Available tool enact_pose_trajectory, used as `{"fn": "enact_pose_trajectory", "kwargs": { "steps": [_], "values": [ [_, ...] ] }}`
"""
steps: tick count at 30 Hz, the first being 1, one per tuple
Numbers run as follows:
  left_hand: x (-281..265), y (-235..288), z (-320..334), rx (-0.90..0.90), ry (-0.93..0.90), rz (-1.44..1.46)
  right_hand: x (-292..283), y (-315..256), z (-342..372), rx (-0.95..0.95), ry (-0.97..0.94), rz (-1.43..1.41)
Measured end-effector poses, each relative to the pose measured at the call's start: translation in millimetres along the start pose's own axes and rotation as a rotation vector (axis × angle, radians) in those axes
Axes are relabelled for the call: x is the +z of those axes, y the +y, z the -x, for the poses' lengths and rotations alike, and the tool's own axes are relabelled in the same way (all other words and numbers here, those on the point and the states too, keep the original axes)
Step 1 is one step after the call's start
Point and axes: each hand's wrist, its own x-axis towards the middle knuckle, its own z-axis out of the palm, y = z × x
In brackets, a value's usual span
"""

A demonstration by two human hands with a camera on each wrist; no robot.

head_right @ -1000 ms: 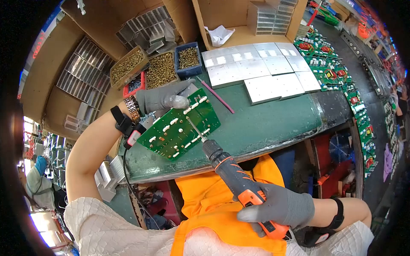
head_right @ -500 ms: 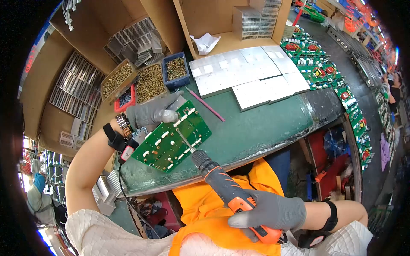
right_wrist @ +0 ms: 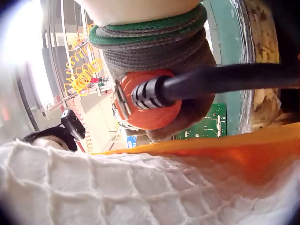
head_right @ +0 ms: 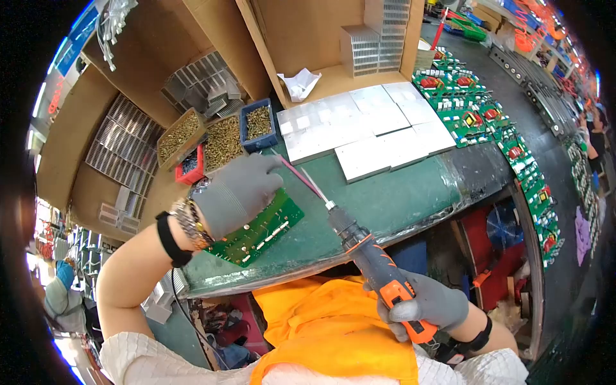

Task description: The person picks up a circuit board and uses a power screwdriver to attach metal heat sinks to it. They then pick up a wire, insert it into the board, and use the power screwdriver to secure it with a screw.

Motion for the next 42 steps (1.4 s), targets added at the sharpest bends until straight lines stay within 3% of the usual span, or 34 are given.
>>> {"fn": "enact_pose_trajectory", "kwargs": {
  "steps": [1,2,11,19,22,25,29,34,42],
  "values": [
    [5,5,-3,-0.044,-0.103,-0.165,-3,0,1,-0.022,-0.003,-0.03],
    [9,9,-3,0.006,-0.016,-0.206,-6,1,3,-0.025,-0.014,-0.026],
    [12,36,-20,-0.088,-0.245,-0.39,-41,26,13,-0.085,0.058,0.039],
    [12,60,-32,-0.092,-0.306,-0.574,-47,37,16,-0.089,0.131,0.132],
    [31,61,-35,-0.15,-0.27,-0.838,-48,38,15,-0.067,0.151,0.16],
    [25,64,-42,-0.158,-0.411,-0.802,-51,42,12,-0.096,0.156,0.175],
    [26,63,-41,-0.135,-0.399,-0.823,-49,40,10,-0.061,0.158,0.171],
    [33,44,-35,-0.121,-0.352,-0.552,-52,47,7,-0.131,0.15,0.12],
    [29,35,-28,-0.034,-0.309,-0.615,-57,57,7,-0.113,0.164,0.149]
  ]
}}
